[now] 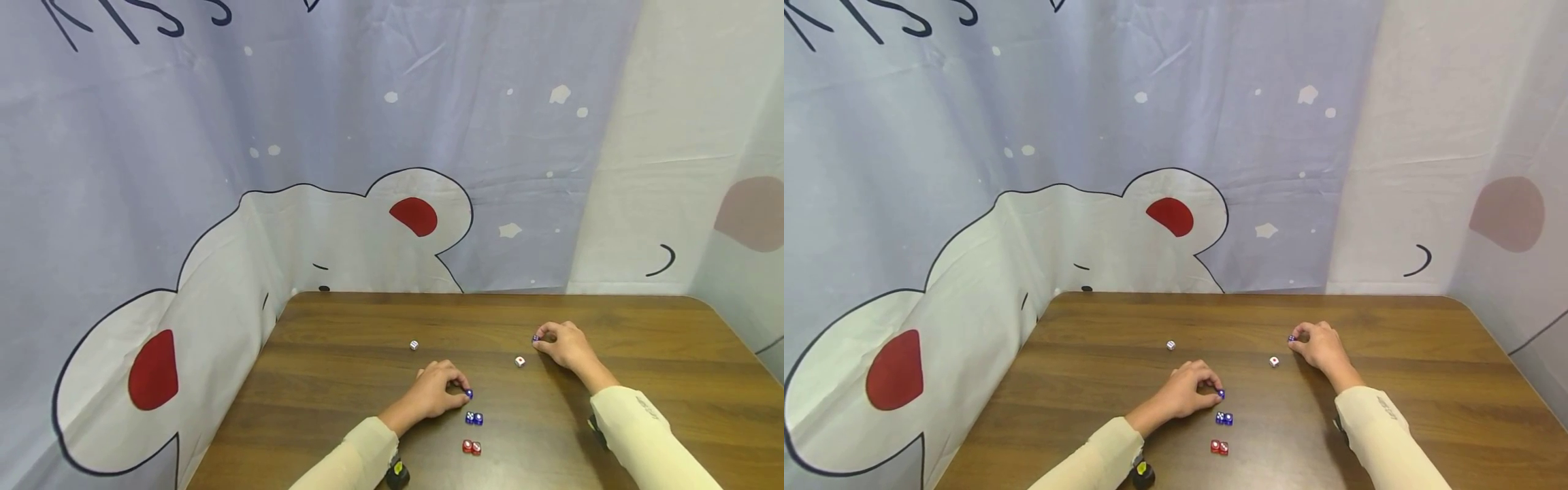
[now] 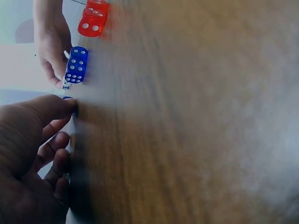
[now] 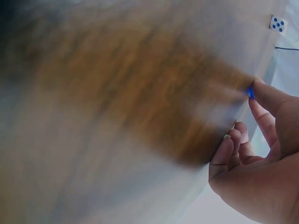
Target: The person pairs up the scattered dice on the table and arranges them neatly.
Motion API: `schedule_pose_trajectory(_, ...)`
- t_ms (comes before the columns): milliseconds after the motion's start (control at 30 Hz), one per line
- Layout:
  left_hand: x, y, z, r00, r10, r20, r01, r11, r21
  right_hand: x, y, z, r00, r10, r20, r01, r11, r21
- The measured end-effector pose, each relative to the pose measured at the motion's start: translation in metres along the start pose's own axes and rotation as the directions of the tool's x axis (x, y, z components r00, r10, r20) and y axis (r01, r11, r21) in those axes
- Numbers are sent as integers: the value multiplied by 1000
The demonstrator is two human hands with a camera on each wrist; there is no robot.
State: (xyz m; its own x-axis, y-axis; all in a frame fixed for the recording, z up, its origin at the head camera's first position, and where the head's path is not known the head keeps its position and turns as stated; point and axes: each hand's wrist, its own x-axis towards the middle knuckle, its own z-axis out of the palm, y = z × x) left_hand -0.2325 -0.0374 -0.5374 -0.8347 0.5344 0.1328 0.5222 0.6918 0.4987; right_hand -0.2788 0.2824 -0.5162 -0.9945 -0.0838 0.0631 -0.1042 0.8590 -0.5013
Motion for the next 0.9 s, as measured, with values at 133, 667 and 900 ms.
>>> schedule_pose_trajectory(133, 0, 1, 0, 1000, 5, -15, -5, 1000, -1, -5, -2, -2, 999, -33, -7, 32, 999, -19)
schedule_pose_trajectory(667, -1, 0, 3, 1000, 1, -10, -1, 1000, 4, -31, -6, -6, 993, -109, 47, 110, 994, -17)
schedule_pose_trajectory(900, 0, 1, 2, 1000, -1, -8, 1, 1000, -4, -41, -11, -4, 989, -132, 62, 133, 991, -12)
